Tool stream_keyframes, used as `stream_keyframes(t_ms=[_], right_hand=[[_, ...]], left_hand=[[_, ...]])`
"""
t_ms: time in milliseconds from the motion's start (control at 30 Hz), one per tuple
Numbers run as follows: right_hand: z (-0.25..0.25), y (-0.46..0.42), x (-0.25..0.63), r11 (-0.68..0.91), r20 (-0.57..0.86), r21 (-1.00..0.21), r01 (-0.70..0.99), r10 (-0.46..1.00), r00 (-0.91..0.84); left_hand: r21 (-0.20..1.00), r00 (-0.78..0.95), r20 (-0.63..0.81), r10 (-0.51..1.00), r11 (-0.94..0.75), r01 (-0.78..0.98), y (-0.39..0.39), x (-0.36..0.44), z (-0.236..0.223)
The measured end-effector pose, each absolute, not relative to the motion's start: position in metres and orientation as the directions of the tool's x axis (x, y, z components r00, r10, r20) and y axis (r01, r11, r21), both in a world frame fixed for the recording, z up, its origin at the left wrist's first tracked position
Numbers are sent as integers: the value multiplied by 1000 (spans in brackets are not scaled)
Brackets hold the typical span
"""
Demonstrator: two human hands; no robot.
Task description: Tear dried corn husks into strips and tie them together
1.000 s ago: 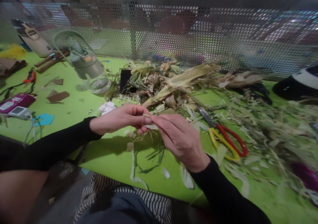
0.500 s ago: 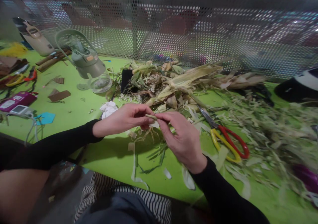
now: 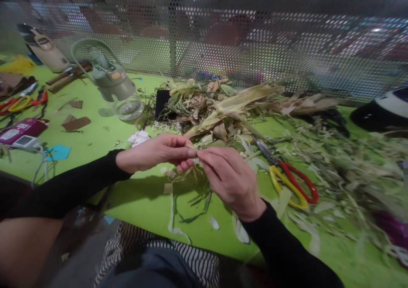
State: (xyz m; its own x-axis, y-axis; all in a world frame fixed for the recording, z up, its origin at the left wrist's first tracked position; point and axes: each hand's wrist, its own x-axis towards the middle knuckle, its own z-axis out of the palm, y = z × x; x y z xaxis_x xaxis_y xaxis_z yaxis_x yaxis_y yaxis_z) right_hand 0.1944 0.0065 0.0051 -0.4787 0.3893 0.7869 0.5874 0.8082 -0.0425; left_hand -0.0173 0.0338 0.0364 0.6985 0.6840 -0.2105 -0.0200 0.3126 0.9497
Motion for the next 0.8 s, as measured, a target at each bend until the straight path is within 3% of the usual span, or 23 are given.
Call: stream_keyframes(t_ms=[133, 200, 367, 467, 600, 700, 800], right_hand=[[5, 6, 197, 824, 764, -89, 560, 417, -492], [5, 5, 196, 804, 745, -168, 571, 483, -460], [4, 6, 191, 584, 557, -631, 511, 799, -226], [3, 7, 189, 459, 422, -789, 407, 888, -184], [3, 6, 188, 442, 413, -807, 391, 896, -161], [3, 6, 189, 503, 471, -741, 445, 862, -189], [5, 7, 190, 598, 559, -592, 541, 788, -258]], left_hand=[[965, 694, -199, 692, 263, 15, 34, -18, 38], [975, 678, -186, 711, 221, 35, 33, -16, 37], [996, 619, -82, 781, 54, 64, 34, -12, 30], [981, 567, -1, 824, -108, 158, 32, -12, 26], [924, 519, 69, 852, -250, 289, 30, -12, 27], [939, 554, 5, 833, -194, 283, 30, -12, 28], [965, 607, -85, 790, -86, 248, 30, -11, 29]])
